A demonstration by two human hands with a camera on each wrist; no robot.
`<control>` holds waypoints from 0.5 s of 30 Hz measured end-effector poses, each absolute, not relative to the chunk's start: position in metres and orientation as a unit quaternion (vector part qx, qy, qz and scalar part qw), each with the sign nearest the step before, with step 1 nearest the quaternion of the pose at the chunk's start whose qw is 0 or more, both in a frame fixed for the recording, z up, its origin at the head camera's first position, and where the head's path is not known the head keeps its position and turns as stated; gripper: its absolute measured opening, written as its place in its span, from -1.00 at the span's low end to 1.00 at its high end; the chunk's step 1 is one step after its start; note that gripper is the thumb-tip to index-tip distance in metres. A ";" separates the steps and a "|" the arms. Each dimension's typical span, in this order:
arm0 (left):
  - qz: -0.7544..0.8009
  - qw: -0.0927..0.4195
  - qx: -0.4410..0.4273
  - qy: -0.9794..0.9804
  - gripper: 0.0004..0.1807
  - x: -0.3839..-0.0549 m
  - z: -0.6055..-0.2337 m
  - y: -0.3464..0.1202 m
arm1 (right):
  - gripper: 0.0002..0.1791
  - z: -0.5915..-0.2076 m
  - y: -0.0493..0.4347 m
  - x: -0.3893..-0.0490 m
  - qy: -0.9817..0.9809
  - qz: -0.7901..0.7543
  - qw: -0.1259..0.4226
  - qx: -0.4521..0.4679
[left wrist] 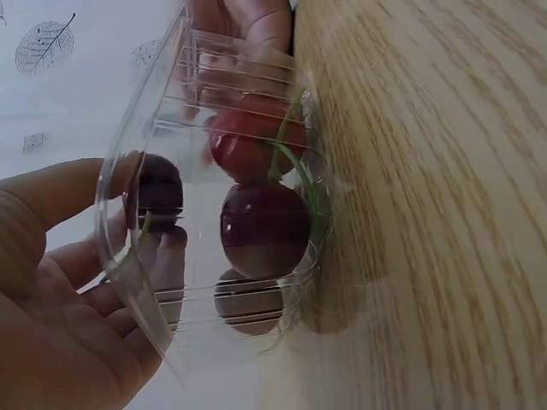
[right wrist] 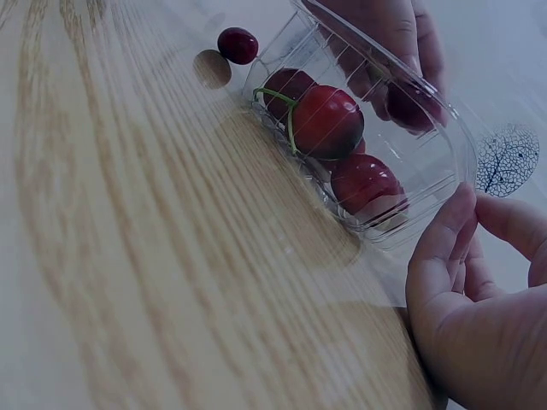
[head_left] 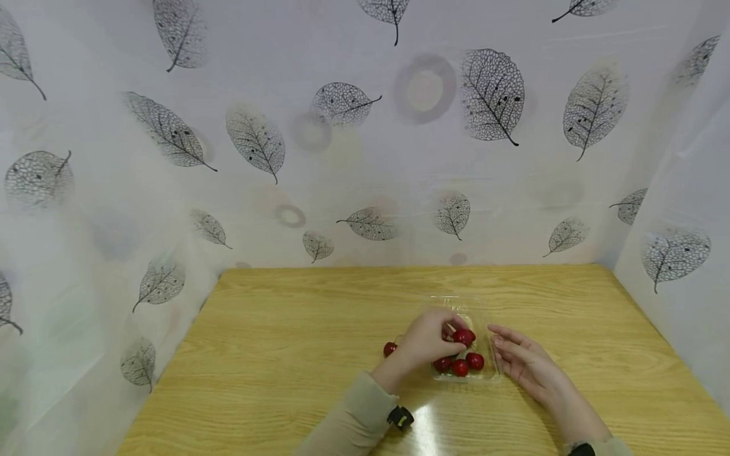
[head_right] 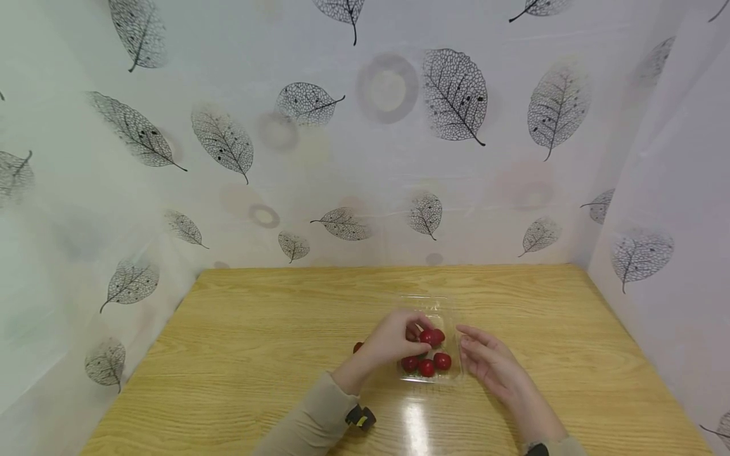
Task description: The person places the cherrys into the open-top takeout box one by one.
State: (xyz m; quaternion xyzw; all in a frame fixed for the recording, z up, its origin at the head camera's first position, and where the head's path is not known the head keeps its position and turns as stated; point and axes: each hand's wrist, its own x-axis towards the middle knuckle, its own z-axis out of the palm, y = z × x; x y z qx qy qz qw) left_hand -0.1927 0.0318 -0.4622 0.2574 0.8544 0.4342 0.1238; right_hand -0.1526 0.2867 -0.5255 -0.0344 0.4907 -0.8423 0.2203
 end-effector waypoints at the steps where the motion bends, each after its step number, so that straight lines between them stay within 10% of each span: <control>1: 0.431 0.125 0.258 0.856 -0.72 -0.192 -0.462 0.032 | -0.54 -0.525 0.287 -0.153 0.492 -0.841 0.220 -0.034; 15: 0.374 0.115 0.280 0.877 -0.70 -0.191 -0.463 0.033 | -0.53 -0.525 0.287 -0.153 0.476 -0.848 0.227 -0.045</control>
